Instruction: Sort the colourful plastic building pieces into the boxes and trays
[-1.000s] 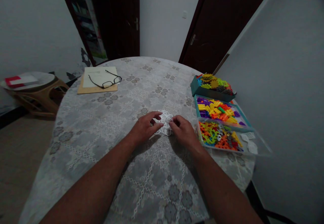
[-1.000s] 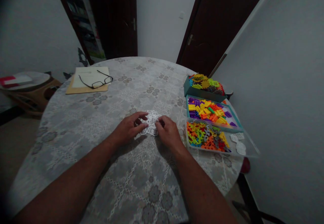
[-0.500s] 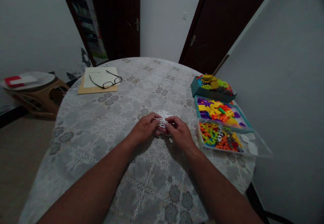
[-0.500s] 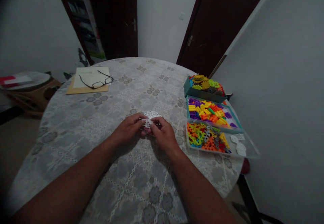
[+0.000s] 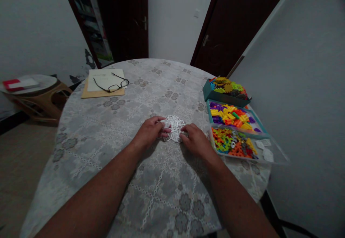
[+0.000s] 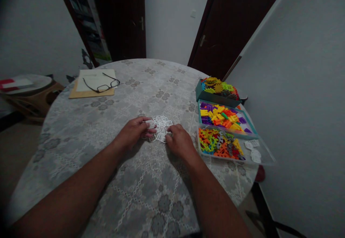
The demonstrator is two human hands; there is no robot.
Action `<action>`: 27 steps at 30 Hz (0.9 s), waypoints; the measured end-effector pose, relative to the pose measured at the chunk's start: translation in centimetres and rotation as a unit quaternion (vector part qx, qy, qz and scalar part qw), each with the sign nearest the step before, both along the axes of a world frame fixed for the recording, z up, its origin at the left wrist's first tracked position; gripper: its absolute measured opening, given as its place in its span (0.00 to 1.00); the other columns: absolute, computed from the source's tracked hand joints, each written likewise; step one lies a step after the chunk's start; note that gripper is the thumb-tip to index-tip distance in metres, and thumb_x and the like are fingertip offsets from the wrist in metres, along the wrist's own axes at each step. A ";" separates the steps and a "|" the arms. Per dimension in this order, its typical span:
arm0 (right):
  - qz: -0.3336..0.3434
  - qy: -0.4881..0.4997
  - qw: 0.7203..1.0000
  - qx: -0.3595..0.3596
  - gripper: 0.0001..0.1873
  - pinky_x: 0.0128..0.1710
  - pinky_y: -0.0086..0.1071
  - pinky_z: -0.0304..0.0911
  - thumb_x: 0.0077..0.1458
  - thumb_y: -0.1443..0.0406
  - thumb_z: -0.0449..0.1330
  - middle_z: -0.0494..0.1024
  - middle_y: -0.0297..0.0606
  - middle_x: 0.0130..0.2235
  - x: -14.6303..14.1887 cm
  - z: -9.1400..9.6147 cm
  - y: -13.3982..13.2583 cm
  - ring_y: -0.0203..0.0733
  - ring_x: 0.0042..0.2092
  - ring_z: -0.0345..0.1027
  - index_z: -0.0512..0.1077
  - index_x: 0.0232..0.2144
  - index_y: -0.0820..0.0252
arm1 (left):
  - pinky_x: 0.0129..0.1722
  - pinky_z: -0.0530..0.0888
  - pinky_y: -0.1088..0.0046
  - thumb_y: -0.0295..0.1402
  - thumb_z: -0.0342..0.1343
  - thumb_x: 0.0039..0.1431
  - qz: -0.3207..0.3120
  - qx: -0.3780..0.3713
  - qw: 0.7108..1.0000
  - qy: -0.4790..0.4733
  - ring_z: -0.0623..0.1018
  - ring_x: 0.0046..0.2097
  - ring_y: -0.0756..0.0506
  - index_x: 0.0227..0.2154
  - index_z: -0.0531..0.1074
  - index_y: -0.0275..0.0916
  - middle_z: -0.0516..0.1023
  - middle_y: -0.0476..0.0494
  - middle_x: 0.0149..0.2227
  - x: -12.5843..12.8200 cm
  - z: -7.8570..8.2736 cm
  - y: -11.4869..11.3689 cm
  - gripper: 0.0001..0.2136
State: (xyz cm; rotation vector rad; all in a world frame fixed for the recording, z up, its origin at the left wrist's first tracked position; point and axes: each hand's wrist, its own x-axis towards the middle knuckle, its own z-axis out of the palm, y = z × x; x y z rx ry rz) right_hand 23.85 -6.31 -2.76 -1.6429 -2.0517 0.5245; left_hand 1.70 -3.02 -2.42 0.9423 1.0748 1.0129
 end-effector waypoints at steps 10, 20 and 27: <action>0.023 -0.083 0.995 -0.043 0.06 0.48 0.36 0.65 0.65 0.63 0.67 0.78 0.44 0.49 -0.5 0.4 -0.4 0.47 0.48 0.74 0.77 0.43 0.56 | 0.36 0.84 0.69 0.24 0.60 0.65 0.002 -0.030 0.999 -0.033 0.87 0.39 0.44 0.51 0.75 0.35 0.85 0.32 0.43 -0.1 0.6 -0.1 0.13; 0.017 0.061 0.998 -0.003 0.13 0.40 0.36 0.60 0.72 0.60 0.53 0.80 0.40 0.37 0.6 -0.1 0.7 0.45 0.39 0.71 0.74 0.36 0.56 | 0.35 0.84 0.67 0.25 0.60 0.65 -0.018 -0.027 0.999 -0.010 0.86 0.38 0.42 0.52 0.75 0.33 0.84 0.32 0.43 0.0 0.3 -0.1 0.13; 0.018 0.211 0.977 -0.006 0.13 0.37 0.35 0.61 0.67 0.59 0.60 0.78 0.32 0.35 -1.7 -0.4 -0.2 0.42 0.36 0.70 0.77 0.50 0.53 | 0.40 0.83 0.66 0.27 0.67 0.58 -0.106 -0.010 0.994 -0.024 0.85 0.37 0.44 0.55 0.76 0.33 0.84 0.35 0.40 0.0 -0.3 -0.7 0.22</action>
